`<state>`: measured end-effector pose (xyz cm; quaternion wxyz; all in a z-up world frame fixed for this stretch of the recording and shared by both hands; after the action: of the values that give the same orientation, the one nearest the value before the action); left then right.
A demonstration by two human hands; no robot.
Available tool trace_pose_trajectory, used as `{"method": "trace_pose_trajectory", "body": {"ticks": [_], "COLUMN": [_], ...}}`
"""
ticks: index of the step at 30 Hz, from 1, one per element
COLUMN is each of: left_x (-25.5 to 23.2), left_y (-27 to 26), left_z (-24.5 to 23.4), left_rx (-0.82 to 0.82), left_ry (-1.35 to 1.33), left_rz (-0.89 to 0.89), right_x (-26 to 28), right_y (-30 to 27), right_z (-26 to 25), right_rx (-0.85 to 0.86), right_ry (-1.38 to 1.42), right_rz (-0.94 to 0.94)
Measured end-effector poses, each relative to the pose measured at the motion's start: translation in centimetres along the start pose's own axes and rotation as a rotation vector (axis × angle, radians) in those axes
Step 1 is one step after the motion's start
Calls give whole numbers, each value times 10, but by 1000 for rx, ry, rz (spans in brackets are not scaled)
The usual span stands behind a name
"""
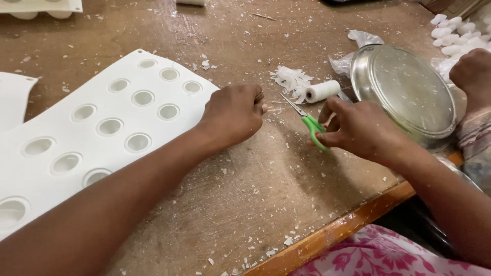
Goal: Threading wicks into silicone candle molds and cutting them to size.
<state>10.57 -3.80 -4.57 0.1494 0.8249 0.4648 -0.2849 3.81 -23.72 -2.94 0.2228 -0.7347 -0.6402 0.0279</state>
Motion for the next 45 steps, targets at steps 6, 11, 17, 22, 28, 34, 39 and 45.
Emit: {"method": "trace_pose_trajectory", "body": {"ticks": [6,11,17,22,28,34,39,45], "left_x": [-36,-36,30,73,65,69,68,58], "left_y": [-30,-103,-189,-211,-213,-212,-214,-223], "left_z": [-46,-74,-65,-34,-15,-12,-22,-47], "left_rx": [31,78,-31,-111,52,65,3,-265], "left_ry": [180,146,-109,-548,-910,-851,-808,-859], "left_rz": [-19,-63,-302,-288,-348,-435,-413,-253], "right_x": [14,114,221,239,220,212,201,197], "right_y": [10,-41,-92,-71,-73,-53,-38,-42], "right_z": [13,-15,24,62,67,79,88,84], "right_rx": [-29,-51,203,88,-121,-30,109,104], "right_ry": [-968,-732,380,367,327,366,562,689], "right_rz": [-184,-210,-1220,-1126,-1231,-1092,-943,-964]}}
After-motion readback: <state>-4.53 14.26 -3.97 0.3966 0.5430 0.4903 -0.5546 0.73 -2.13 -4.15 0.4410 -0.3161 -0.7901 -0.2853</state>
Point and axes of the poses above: each hand's wrist, its own y-axis towards the middle knuckle, its own z-axis out of the palm, x = y × z, the point moved 8 cm from there along y, towards the middle knuckle, and after that the axes turned 4 degrees about x, right-handed, at the moved point
